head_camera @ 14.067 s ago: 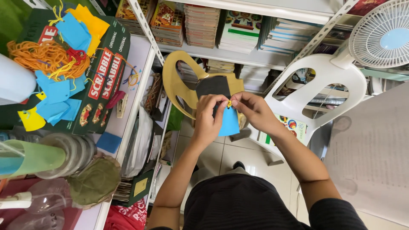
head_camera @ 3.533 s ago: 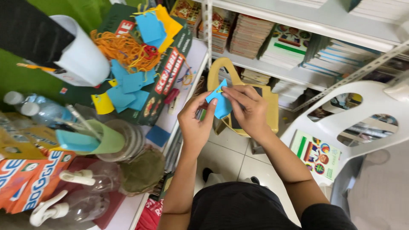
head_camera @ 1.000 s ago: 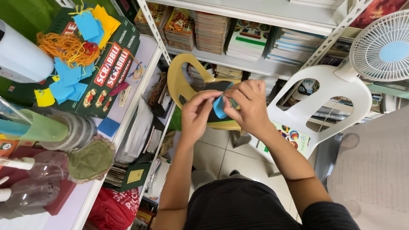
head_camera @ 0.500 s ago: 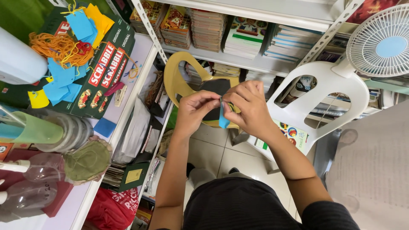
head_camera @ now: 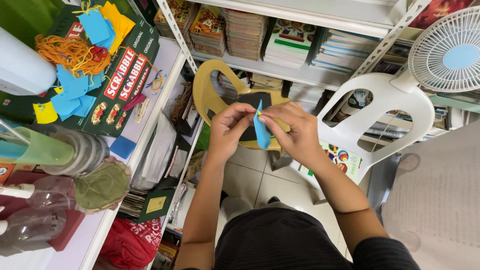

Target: Tying yellow strings through the holes of blue and yellow paper tags.

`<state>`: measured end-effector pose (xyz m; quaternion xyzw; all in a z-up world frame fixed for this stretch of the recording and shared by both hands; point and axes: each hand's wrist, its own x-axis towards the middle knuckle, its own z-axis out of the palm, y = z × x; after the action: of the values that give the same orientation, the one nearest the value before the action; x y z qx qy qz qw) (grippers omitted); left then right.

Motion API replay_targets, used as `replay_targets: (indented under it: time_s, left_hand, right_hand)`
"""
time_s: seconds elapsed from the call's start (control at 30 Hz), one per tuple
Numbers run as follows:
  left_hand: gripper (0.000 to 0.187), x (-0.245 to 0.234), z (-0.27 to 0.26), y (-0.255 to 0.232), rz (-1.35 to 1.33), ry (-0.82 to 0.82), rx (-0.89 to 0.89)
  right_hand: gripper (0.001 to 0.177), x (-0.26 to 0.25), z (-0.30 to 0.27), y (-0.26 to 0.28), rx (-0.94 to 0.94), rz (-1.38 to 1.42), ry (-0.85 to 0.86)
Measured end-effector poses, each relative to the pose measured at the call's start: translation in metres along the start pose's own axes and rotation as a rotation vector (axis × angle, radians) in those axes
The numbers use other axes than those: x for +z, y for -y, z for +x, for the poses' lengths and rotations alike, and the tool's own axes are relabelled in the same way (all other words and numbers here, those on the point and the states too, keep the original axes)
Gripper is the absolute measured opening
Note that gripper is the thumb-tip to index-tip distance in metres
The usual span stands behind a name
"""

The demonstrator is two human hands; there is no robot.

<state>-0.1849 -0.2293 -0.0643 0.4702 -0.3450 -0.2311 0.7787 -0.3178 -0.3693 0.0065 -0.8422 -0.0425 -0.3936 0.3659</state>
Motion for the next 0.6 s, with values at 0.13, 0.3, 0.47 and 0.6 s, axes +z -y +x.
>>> replay_targets:
  time_s: [0.13, 0.3, 0.47, 0.6]
  left_hand:
    - [0.013, 0.004, -0.003, 0.010, 0.059, -0.074, 0.034]
    - [0.012, 0.009, -0.005, 0.014, 0.008, -0.075, 0.106]
    - [0.013, 0.014, -0.006, 0.011, 0.005, -0.089, 0.119]
    - [0.013, 0.016, -0.006, 0.010, 0.016, -0.118, 0.154]
  right_hand:
    - [0.021, 0.007, -0.005, 0.001, 0.073, 0.055, -0.076]
    - [0.018, 0.010, -0.009, -0.003, 0.100, 0.171, -0.157]
    - [0.019, 0.007, -0.005, 0.003, 0.089, 0.145, -0.136]
    - [0.017, 0.005, -0.002, 0.004, 0.004, 0.060, -0.135]
